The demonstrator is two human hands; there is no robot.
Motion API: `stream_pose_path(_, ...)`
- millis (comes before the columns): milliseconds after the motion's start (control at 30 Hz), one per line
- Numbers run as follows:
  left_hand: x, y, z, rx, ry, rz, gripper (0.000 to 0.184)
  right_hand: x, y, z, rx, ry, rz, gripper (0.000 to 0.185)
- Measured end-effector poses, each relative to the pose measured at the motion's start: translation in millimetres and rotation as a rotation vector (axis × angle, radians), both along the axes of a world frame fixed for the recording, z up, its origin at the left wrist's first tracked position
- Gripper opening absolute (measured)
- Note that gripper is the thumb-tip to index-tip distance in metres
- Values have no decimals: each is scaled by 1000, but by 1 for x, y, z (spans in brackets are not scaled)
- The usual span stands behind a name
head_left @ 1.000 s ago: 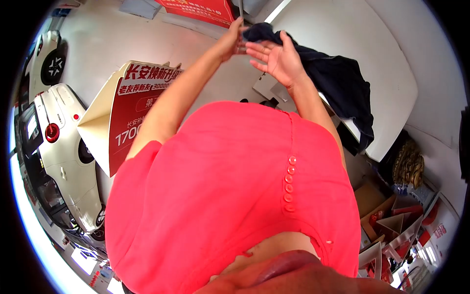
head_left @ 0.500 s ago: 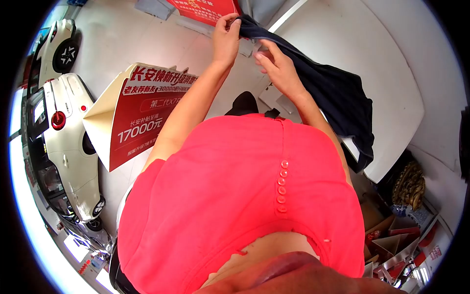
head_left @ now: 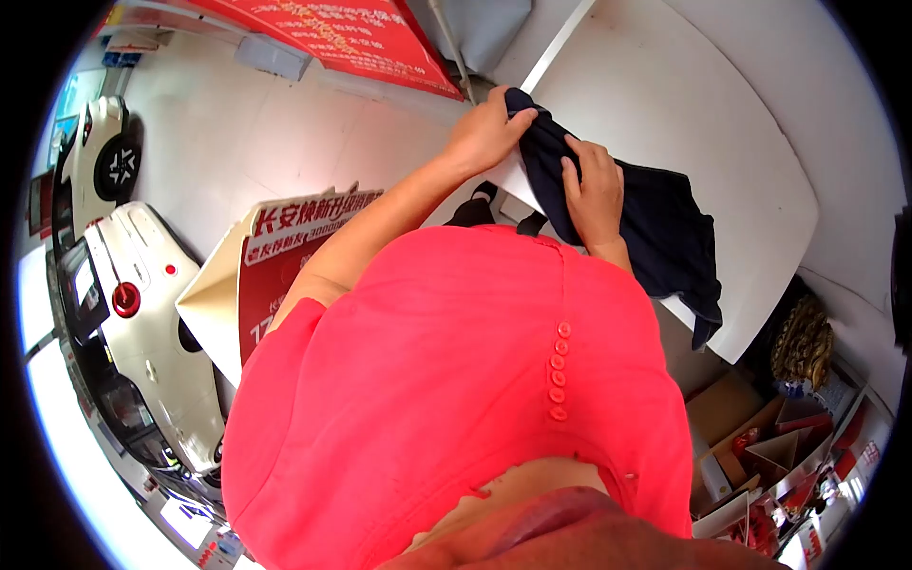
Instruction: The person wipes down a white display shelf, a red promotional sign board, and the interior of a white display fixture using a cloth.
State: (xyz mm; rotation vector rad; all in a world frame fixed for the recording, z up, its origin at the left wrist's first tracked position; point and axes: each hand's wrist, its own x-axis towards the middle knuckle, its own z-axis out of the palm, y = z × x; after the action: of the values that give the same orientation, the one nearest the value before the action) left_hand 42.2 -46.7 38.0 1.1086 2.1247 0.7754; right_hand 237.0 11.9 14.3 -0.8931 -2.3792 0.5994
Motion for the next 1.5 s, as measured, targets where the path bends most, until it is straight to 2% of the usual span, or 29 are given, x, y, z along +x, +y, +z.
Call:
stream_pose_path(200, -17, 55, -7, 73, -33, -87, 58, -2, -1, -7, 19, -45, -29, 40)
stream_pose_path(267, -23, 80, -12, 157, 54, -120, 57, -7, -1, -3, 20, -42, -68, 41)
stream_pose_path(433, -38, 157, -18, 177, 121, -164, 62, -10, 11, -4, 44, -114, -181, 56)
stream_pose_path(533, -46, 214, -23, 189, 147, -176, 65, -8, 16, -1, 48, -198, -257, 57)
stream_pose_path(633, -57, 291, -54, 160, 44, -144, 60, -4, 18, -17, 13, -288, -309, 57)
stream_pose_path(733, -58, 321, -55, 205, -44, -141, 56, -6, 21, -27, 22, -307, -315, 55)
stream_pose_path(800, -55, 309, -55, 221, -116, -90, 55, -6, 16, -28, 35, -317, -299, 54)
stream_pose_path(867, -48, 286, -47, 394, -67, -63, 48, -7, 17, -24, 28, -311, -308, 54)
stream_pose_path(900, -47, 282, -54, 287, -1, -85, 47, -8, 17, -22, 34, -320, -301, 54)
stream_pose_path(1000, -44, 213, -21, 323, 23, -158, 57, -3, 11, -24, 27, -247, -367, 54)
stream_pose_path(1033, -45, 195, -24, 323, 17, -145, 57, -4, 13, -28, 61, -210, -447, 54)
stream_pose_path(1100, -46, 163, -42, 612, 21, -178, 50, -3, 18, -38, 76, -189, -557, 49)
stream_pose_path(1133, -48, 147, -41, 610, 17, -167, 50, -4, 18, -37, 77, -195, -548, 49)
stream_pose_path(1200, -53, 115, -36, 395, -192, -173, 45, -6, 16, -30, 51, -328, -531, 34)
stream_pose_path(1233, -54, 99, -36, 396, -197, -156, 45, -4, 17, -27, 55, -336, -516, 34)
stream_pose_path(1300, -54, 69, -38, 409, -488, -11, 39, 3, 22, -22, -72, -297, -451, 22)
stream_pose_path(1333, -56, 60, -39, 409, -496, 9, 39, 8, 26, -22, -72, -310, -433, 22)
stream_pose_path(1400, -63, 49, -40, 344, -853, 161, 31, 14, 36, -23, -331, 63, -603, 16)
stream_pose_path(1433, -63, 53, -33, 490, -1073, 244, 27, 9, 39, -8, -297, 158, -579, 17)
stream_pose_path(1467, -67, 55, -26, 490, -1080, 262, 27, 6, 43, 10, -296, 167, -609, 19)
stream_pose_path(1500, -75, 60, -10, 488, -1221, 278, 26, 4, 46, 24, -298, 194, -657, 20)
